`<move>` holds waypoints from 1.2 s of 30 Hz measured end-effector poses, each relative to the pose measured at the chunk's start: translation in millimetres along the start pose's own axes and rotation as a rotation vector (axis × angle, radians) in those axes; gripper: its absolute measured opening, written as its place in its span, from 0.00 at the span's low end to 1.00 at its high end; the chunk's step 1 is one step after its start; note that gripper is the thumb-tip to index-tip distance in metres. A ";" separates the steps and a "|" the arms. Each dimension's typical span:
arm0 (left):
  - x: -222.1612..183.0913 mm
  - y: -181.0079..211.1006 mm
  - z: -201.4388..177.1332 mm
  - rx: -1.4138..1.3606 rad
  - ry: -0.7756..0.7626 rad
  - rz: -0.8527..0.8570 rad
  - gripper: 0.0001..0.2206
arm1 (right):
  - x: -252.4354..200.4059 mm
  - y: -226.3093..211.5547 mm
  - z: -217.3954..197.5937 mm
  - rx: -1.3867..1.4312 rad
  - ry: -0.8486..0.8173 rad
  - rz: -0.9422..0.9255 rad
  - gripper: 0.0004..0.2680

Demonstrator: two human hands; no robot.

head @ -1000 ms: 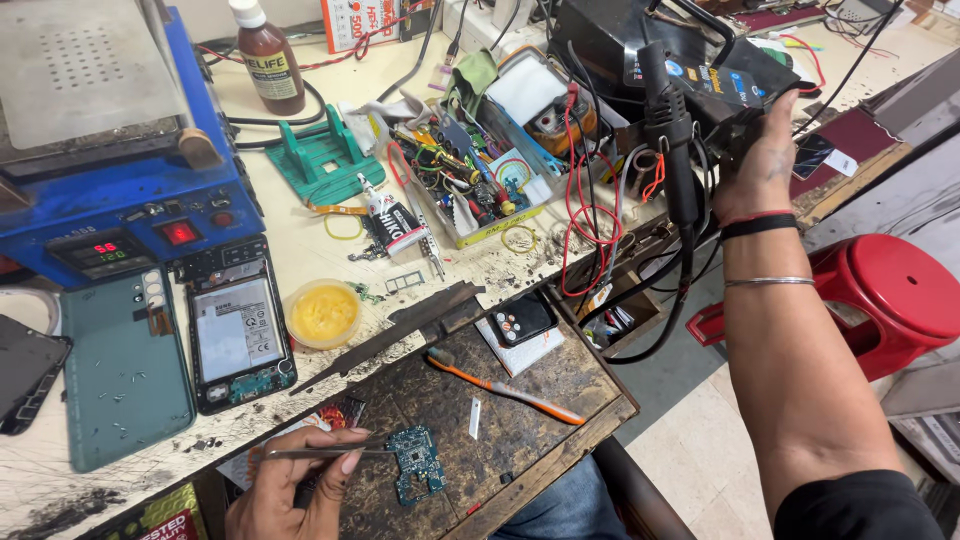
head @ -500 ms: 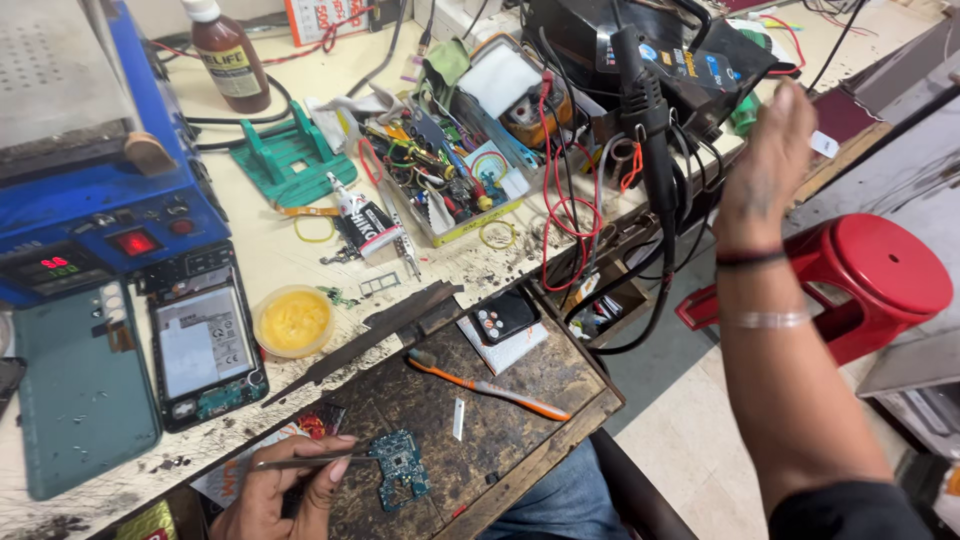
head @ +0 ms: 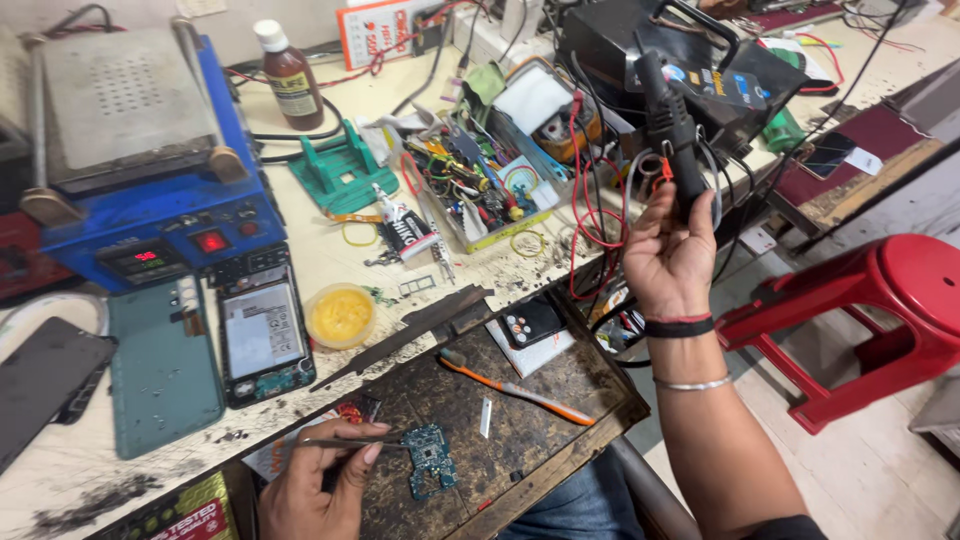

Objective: The person performs a repair on a small green circuit board using tweezers and a heat gun. They apply a substance from a yellow container to the board, manipulate components with tweezers, and then apply heat from a handheld hot-air rework station to solder or desolder parts.

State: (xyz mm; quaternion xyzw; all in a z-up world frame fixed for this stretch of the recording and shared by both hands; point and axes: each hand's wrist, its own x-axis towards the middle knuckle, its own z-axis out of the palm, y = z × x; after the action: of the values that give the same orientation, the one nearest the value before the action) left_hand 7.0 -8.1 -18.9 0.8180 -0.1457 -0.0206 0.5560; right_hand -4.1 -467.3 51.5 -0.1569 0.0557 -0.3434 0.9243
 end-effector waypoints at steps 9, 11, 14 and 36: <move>2.2 8.6 -3.4 -0.005 -0.085 -0.106 0.11 | 1.7 -14.9 26.9 0.072 -0.108 -0.062 0.15; -0.7 17.1 -5.9 -0.013 -0.044 0.029 0.09 | -11.3 -30.7 35.4 -0.117 -0.360 -0.056 0.14; -3.4 29.3 -12.2 -0.066 -0.041 0.104 0.06 | -40.9 -41.2 35.1 -0.326 -0.312 -0.309 0.11; -1.9 19.7 -13.9 -0.169 -0.129 0.222 0.08 | -139.5 65.1 -44.5 -1.157 -0.532 -0.208 0.04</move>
State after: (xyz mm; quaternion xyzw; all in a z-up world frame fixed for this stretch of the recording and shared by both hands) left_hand 3.7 -1.7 4.2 0.7440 -0.2684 -0.0235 0.6115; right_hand -79.0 -340.9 -12.5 -0.7142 -0.0145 -0.2952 0.6344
